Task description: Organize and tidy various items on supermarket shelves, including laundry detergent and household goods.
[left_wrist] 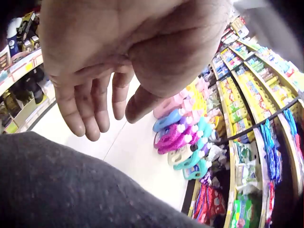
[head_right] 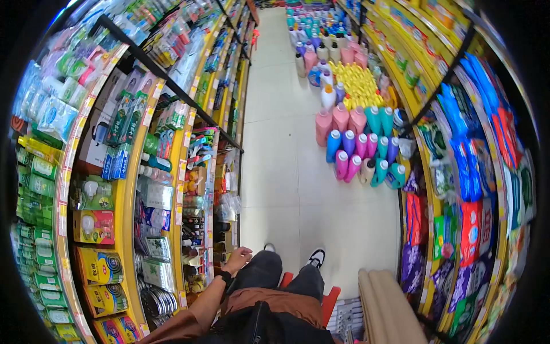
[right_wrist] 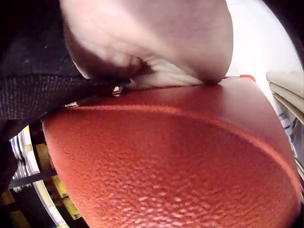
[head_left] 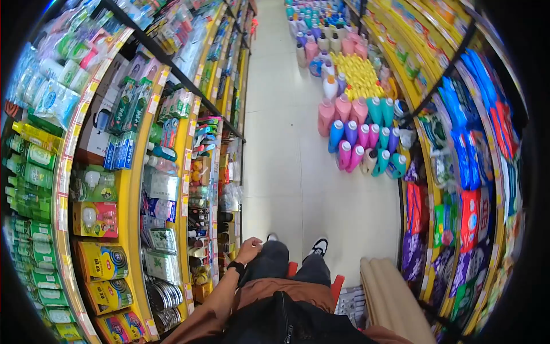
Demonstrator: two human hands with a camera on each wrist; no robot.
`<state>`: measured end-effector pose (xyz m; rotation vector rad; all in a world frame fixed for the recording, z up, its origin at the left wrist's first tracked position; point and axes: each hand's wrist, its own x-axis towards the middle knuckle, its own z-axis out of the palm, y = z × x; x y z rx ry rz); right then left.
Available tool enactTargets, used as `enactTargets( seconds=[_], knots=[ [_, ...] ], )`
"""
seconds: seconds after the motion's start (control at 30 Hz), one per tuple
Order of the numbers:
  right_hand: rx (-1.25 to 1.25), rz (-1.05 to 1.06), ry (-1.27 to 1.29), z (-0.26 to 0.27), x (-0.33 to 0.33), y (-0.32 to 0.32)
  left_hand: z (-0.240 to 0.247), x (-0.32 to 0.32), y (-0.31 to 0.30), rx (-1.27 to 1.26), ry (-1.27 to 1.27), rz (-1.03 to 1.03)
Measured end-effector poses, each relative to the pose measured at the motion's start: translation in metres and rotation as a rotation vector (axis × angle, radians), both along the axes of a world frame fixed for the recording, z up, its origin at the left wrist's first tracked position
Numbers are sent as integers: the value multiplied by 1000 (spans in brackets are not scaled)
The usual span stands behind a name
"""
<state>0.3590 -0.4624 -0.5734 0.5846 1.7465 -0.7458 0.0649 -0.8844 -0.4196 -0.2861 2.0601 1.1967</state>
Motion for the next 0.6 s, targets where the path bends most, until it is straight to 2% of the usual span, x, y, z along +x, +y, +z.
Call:
enactTargets(
  seconds=[0.1, 0.17, 0.3, 0.33, 0.4, 0.43, 0.47, 0.6],
  knots=[
    [55, -28, 40, 24, -88, 26, 8, -84, 5, 5, 41, 58],
    [80, -23, 60, 39, -140, 34, -4, -112, 6, 19, 47, 101],
    [119, 37, 60, 54, -252, 33, -28, -210, 1, 118, -30, 184],
    [123, 71, 65, 52, -276, 34, -57, -227, 5, 129, -18, 129],
    [133, 112, 60, 54, -309, 37, -61, -264, 31, 82, 53, 24],
    [131, 157, 61, 51, -335, 38, -63, -289, 38, 28, 213, -57],
    [133, 185, 57, 58, -362, 36, -50, -320, 44, 140, 158, 98],
    [137, 297, 67, 60, -454, 36, -29, -360, 37, 175, 75, 220]
  ],
)
